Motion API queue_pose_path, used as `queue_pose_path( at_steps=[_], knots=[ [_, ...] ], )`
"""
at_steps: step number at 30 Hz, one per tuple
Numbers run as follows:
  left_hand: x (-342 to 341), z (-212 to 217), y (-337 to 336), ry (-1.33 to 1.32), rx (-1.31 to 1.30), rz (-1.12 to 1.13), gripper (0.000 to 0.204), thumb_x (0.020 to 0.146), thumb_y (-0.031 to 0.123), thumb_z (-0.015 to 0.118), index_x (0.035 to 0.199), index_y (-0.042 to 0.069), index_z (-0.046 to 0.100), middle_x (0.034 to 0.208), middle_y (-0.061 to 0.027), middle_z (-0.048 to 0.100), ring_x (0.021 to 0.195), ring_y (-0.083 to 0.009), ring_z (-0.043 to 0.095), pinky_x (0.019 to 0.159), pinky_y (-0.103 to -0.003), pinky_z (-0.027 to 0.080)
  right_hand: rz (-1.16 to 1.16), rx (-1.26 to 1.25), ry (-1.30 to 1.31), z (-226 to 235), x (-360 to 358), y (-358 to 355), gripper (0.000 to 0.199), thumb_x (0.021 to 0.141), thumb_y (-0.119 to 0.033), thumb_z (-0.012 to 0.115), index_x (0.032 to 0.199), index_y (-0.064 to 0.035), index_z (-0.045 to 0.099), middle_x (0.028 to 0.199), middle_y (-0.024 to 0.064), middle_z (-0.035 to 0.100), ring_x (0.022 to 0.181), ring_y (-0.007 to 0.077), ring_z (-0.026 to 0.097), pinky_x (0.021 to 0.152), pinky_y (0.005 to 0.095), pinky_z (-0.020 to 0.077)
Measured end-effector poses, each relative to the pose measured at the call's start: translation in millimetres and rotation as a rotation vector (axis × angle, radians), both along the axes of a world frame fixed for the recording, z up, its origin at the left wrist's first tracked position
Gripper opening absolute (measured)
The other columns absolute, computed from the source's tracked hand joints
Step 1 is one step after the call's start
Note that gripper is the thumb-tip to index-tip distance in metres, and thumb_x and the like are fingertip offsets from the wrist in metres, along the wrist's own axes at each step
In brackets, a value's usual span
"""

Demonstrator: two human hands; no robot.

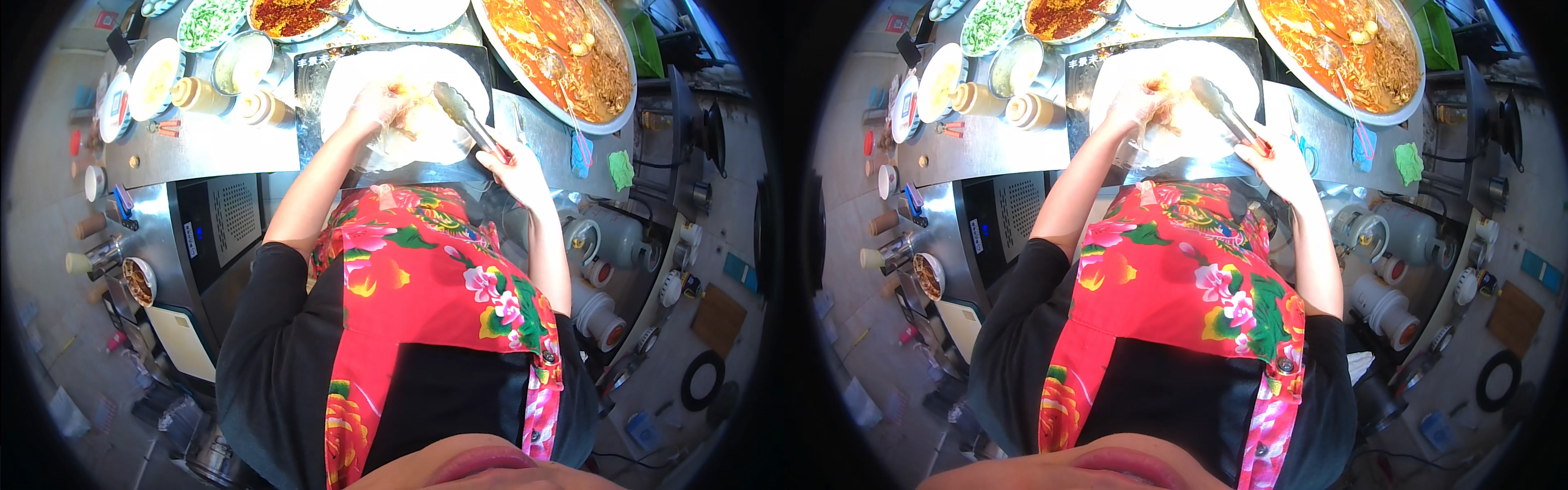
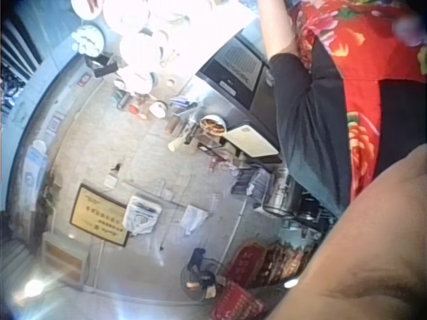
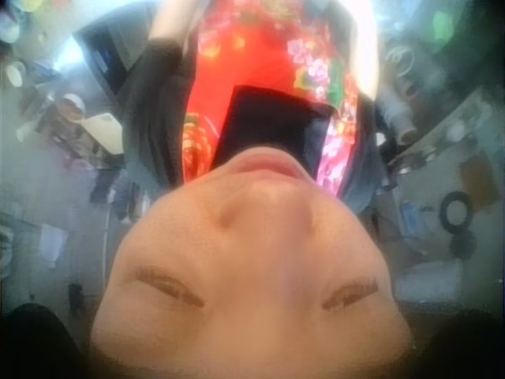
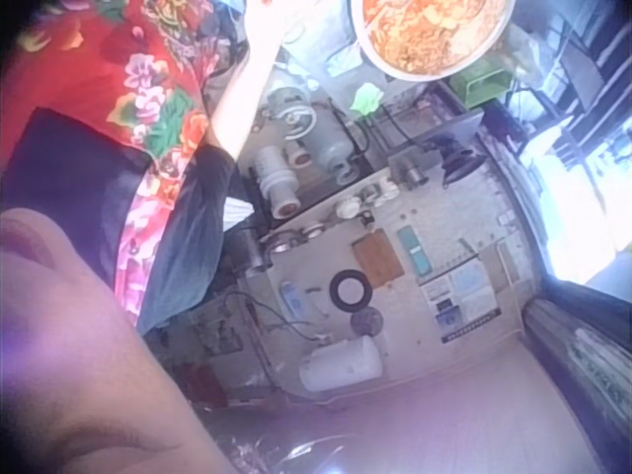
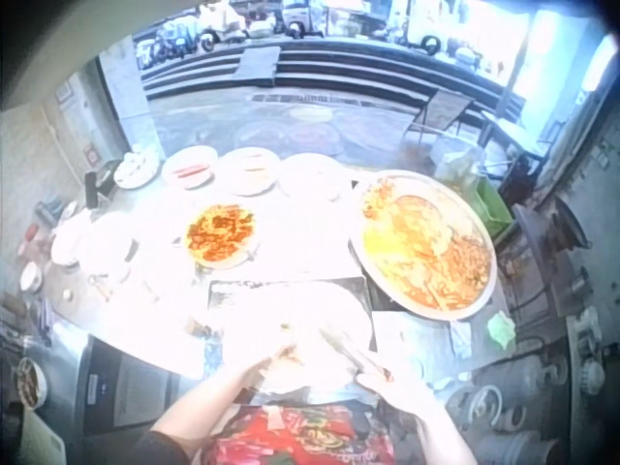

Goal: The person stirs a pot of seasoned ground meat, then moves to a prep counter to assemble a wrap. They place a thin flatbread on a board, add meat, noodles, and chopped vegetables using tongs and a ladle, then fold the wrap and place it into a plastic bag.

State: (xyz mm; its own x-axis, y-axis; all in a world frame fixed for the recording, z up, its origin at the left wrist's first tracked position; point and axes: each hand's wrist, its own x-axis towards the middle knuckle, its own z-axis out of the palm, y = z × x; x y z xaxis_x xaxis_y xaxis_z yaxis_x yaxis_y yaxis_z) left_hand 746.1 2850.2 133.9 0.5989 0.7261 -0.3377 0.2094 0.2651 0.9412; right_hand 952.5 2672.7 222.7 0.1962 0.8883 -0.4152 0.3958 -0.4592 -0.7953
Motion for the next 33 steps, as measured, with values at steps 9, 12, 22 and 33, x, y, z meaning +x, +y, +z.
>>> queue_pose_path(
  at_steps=[9, 12, 22, 33],
  knots=[
    [1, -23, 2, -0.173, -0.197, -0.054, 0.020, 0.094, 0.010, 0.064, 0.113, 0.003, 0.065, 0.089, -0.0044, 0.066, 0.066, -0.0102, 0.059, 0.061, -0.025, 0.050, 0.060, -0.116, 0.159, -14, 2, 9, 0.051, 0.090, -0.025, 0.072, 0.138, -0.0121, 0.059, 0.073, -0.0028, 0.055, 0.058, 0.0042, 0.044, 0.052, 0.0210, 0.0396],
    [-3, -38, 3, -0.168, -0.162, -0.059, 0.023, 0.094, 0.007, 0.063, 0.117, 0.003, 0.064, 0.090, -0.0051, 0.067, 0.068, -0.0119, 0.061, 0.062, -0.025, 0.051, 0.067, -0.117, 0.061, -13, 2, 5, 0.054, 0.089, -0.027, 0.073, 0.139, -0.0118, 0.058, 0.076, 0.0011, 0.060, 0.062, 0.0088, 0.052, 0.058, 0.0250, 0.0450],
    [-14, -5, 7, 0.319, 0.124, -0.100, 0.025, 0.091, 0.020, 0.067, 0.108, 0.002, 0.071, 0.083, -0.0090, 0.073, 0.075, -0.0128, 0.070, 0.070, -0.029, 0.055, 0.209, -0.013, -0.281, -11, -3, -2, 0.043, 0.088, -0.026, 0.071, 0.128, -0.0113, 0.063, 0.093, 0.0162, 0.070, 0.084, 0.0298, 0.067, 0.079, 0.0381, 0.0517],
    [-16, 15, 21, 0.402, 0.256, -0.383, 0.017, 0.092, 0.016, 0.063, 0.103, 0.006, 0.071, 0.089, -0.0123, 0.075, 0.081, -0.0216, 0.073, 0.076, -0.037, 0.056, 0.257, 0.027, -0.519, -1, -10, 10, 0.046, 0.088, -0.022, 0.070, 0.131, -0.0087, 0.059, 0.091, 0.0152, 0.070, 0.088, 0.0318, 0.068, 0.080, 0.0411, 0.0540]
  ],
)
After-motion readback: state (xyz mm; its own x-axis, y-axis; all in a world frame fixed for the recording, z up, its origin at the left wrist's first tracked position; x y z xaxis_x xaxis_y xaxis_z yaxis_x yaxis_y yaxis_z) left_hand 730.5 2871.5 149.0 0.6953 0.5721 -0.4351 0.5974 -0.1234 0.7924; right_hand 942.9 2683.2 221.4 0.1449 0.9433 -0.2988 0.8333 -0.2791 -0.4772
